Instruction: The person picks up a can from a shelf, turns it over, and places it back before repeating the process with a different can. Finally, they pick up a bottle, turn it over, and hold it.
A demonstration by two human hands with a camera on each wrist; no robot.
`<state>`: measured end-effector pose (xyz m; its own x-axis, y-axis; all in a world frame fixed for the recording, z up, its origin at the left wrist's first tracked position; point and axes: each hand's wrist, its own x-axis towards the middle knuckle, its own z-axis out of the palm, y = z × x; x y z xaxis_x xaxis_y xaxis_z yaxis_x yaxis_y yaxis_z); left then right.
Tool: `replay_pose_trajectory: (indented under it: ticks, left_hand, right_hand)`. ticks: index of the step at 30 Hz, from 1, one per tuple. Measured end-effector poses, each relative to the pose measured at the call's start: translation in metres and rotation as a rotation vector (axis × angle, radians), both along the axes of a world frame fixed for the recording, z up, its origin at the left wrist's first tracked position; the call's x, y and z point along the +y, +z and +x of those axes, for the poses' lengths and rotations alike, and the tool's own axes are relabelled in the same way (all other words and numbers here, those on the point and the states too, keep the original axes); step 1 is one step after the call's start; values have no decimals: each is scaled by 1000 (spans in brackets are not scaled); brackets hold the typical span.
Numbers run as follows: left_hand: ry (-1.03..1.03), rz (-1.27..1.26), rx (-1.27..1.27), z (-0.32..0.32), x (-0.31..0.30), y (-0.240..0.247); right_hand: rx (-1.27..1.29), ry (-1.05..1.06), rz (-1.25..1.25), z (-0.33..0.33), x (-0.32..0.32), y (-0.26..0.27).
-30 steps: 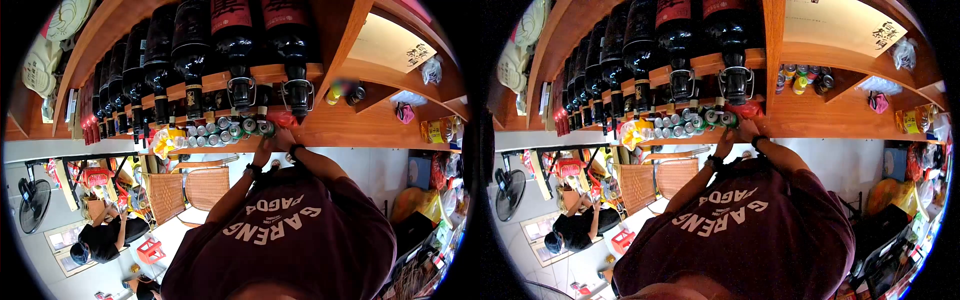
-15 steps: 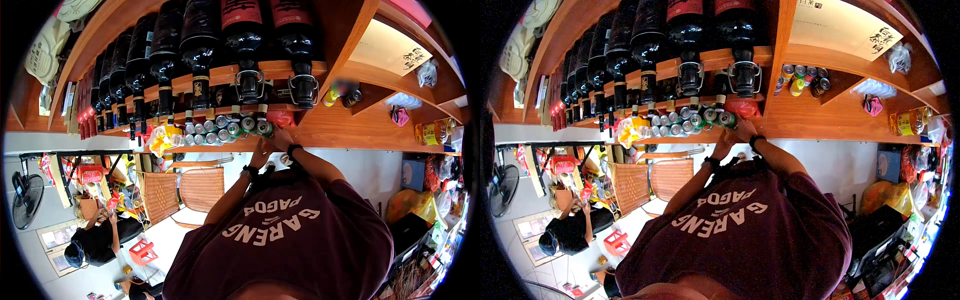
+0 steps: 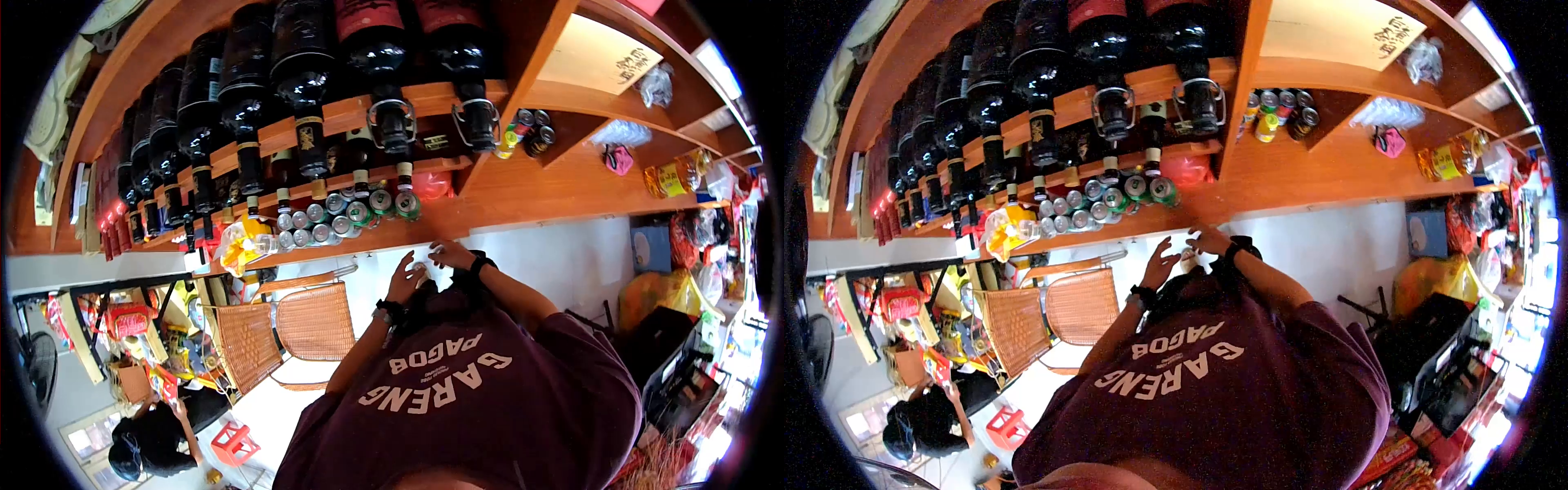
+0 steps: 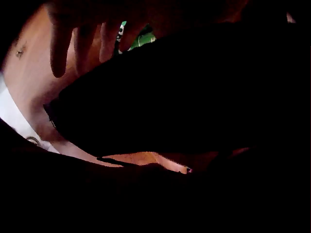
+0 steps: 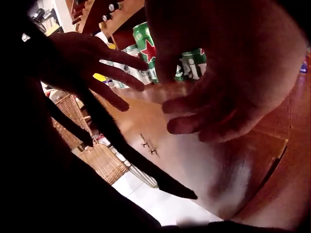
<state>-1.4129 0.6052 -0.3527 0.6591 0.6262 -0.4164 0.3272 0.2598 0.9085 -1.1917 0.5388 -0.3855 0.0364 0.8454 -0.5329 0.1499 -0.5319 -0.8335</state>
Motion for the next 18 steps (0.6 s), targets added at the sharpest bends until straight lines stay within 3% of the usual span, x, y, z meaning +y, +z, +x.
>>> replay_pose_trajectory:
  ticks: [2,5,6,7,10,14,18]
  left_hand:
    - [-96,-123,29,-2,-13,7]
    - [-248,101,22,-7,-25,-18]
    - [-264,-11,35,-6,-25,-5]
    - [-261,6,7,-7,-26,-11]
    - [-242,58,-46,2,-27,-7]
    - [-333,170,63,32,-26,26]
    - [-293,180,5,82,-37,27]
  right_hand:
    - [91,109,-42,-3,-16,10]
    - [156,15,-108,-4,-39,22]
    - [158,-40,-79,-3,-47,16]
    - [13,-57,-103,-2,-53,24]
    - [166,-233,-78,1,-71,35]
    - [118,-239,-24,20,-97,27]
    - [125,-299,79,51,-130,43]
